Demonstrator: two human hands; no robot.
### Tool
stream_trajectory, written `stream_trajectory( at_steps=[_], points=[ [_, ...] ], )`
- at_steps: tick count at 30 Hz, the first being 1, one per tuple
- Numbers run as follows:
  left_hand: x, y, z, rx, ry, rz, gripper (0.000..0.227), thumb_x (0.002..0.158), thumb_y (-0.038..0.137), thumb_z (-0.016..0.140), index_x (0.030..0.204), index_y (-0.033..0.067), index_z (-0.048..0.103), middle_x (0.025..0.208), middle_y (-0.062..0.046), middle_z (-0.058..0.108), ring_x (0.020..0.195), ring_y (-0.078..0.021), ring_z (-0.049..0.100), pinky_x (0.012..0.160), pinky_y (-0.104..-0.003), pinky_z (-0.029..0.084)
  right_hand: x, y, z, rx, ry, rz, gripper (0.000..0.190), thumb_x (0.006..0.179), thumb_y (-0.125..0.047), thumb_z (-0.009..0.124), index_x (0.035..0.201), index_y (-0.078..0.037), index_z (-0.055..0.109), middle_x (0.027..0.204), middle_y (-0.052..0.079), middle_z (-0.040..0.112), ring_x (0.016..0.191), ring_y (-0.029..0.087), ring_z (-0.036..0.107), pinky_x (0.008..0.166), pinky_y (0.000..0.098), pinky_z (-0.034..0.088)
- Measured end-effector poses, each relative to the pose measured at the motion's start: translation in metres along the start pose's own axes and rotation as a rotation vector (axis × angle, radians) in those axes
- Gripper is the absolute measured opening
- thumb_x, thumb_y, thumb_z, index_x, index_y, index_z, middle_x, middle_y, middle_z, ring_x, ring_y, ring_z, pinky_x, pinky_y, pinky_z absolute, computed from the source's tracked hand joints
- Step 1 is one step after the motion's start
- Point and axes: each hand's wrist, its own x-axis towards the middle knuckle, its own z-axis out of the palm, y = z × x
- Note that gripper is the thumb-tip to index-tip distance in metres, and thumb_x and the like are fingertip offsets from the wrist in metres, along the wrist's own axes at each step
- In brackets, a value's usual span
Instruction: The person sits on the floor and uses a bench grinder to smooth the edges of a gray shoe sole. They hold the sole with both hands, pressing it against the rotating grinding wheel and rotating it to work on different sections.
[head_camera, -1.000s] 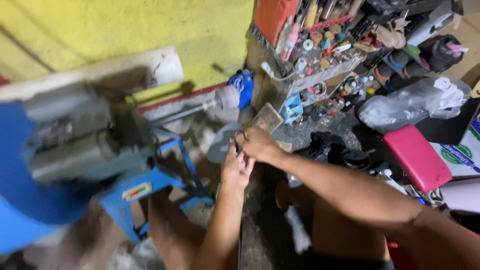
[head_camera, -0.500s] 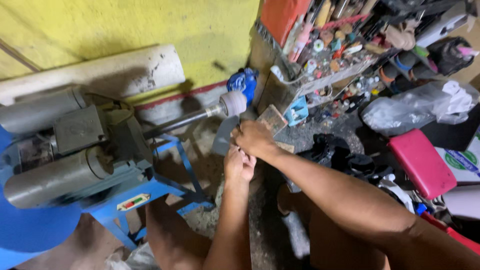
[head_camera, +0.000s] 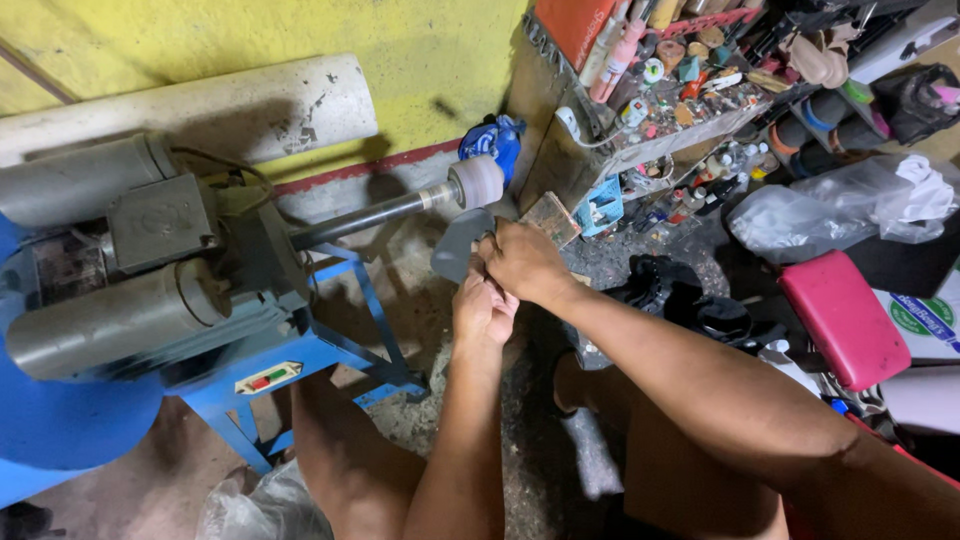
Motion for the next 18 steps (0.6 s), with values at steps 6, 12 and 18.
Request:
stream_trajectory(
  at_steps=[6, 12, 18],
  points=[
    [0.01, 0.001, -0.014, -0.015, -0.039, 0.055, 0.029, 0.103, 0.034, 0.069, 0.091, 0.0091, 0.066, 0.074, 0.002, 0.06, 0.06, -0.0077, 0.055, 0.05, -0.018, 0.046, 0.011, 0.009, 0.007, 0.121, -0.065, 0.078, 0.045, 0.095, -0.043, 0.054, 0.104, -0.002, 0.072, 0.102, 0.026, 0.071, 0.101, 0.045, 0.067, 0.091, 0.0527, 0.052],
    [0.016, 0.001, -0.01, -0.087, 0.029, 0.083, 0.011, 0.1, 0.022, 0.065, 0.106, 0.0147, 0.07, 0.089, 0.007, 0.067, 0.065, -0.0021, 0.056, 0.054, -0.017, 0.049, 0.015, -0.002, 0.007, -0.013, -0.069, 0.061, 0.042, 0.098, -0.038, 0.051, 0.099, -0.001, 0.071, 0.098, 0.028, 0.07, 0.097, 0.046, 0.068, 0.09, 0.0555, 0.051],
    [0.065, -0.013, -0.042, -0.049, -0.099, 0.135, 0.027, 0.096, -0.004, 0.051, 0.112, 0.0095, 0.069, 0.102, 0.001, 0.069, 0.079, -0.0056, 0.065, 0.061, -0.018, 0.052, 0.01, -0.013, -0.003, -0.108, -0.039, 0.054, 0.04, 0.099, -0.035, 0.053, 0.095, 0.001, 0.07, 0.094, 0.029, 0.07, 0.095, 0.046, 0.069, 0.091, 0.0553, 0.052]
  ],
)
